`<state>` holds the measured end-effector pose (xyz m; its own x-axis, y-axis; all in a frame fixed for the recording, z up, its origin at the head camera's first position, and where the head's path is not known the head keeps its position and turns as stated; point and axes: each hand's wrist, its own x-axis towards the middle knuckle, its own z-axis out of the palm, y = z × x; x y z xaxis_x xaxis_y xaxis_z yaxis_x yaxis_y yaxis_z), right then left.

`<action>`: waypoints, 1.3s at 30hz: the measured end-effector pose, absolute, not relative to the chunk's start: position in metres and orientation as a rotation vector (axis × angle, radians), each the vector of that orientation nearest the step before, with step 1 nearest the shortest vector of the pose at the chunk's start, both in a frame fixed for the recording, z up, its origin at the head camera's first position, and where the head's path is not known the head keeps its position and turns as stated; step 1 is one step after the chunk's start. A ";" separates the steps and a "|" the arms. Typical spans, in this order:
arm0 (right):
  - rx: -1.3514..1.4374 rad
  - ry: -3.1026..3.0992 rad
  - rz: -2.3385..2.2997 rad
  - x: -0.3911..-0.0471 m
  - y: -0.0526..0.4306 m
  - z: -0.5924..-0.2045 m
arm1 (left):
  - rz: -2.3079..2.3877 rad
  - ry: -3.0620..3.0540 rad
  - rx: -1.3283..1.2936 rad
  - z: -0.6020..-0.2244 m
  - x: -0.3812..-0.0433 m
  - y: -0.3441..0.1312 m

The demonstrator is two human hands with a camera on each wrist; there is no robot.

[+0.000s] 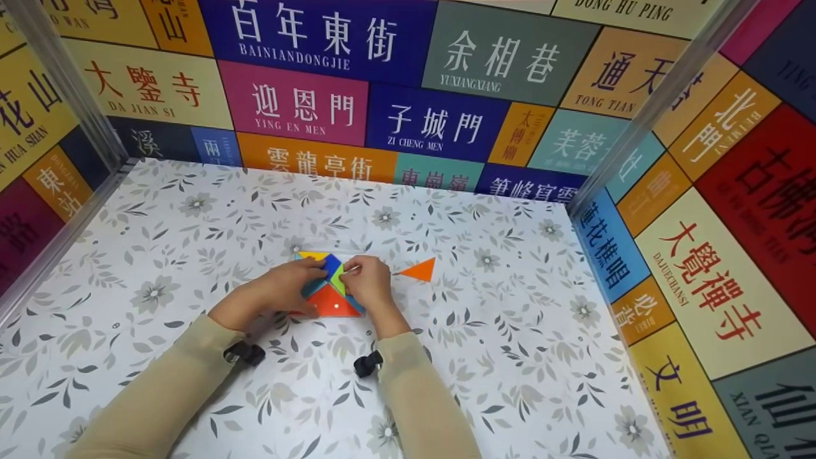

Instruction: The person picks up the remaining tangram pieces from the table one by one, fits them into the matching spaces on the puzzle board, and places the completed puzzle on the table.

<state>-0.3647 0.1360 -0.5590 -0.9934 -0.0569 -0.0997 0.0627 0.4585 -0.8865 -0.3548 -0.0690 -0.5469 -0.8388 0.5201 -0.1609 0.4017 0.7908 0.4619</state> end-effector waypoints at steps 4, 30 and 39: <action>-0.008 2.591 -1.578 -0.364 0.135 -0.559 | 0.602 2.709 0.721 -0.547 -0.355 -0.069; -0.009 2.740 -1.422 -0.366 0.136 -0.565 | 0.619 2.712 0.735 -0.545 -0.353 -0.069; -0.031 2.810 -1.352 -0.367 0.135 -0.565 | 0.611 2.717 0.728 -0.547 -0.354 -0.070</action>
<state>-0.3667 0.1354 -0.5653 -0.9995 -0.0283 -0.0126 -0.0078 0.6240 -0.7814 -0.3539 -0.0696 -0.5466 -0.8400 0.5244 -0.1397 0.4142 0.7858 0.4593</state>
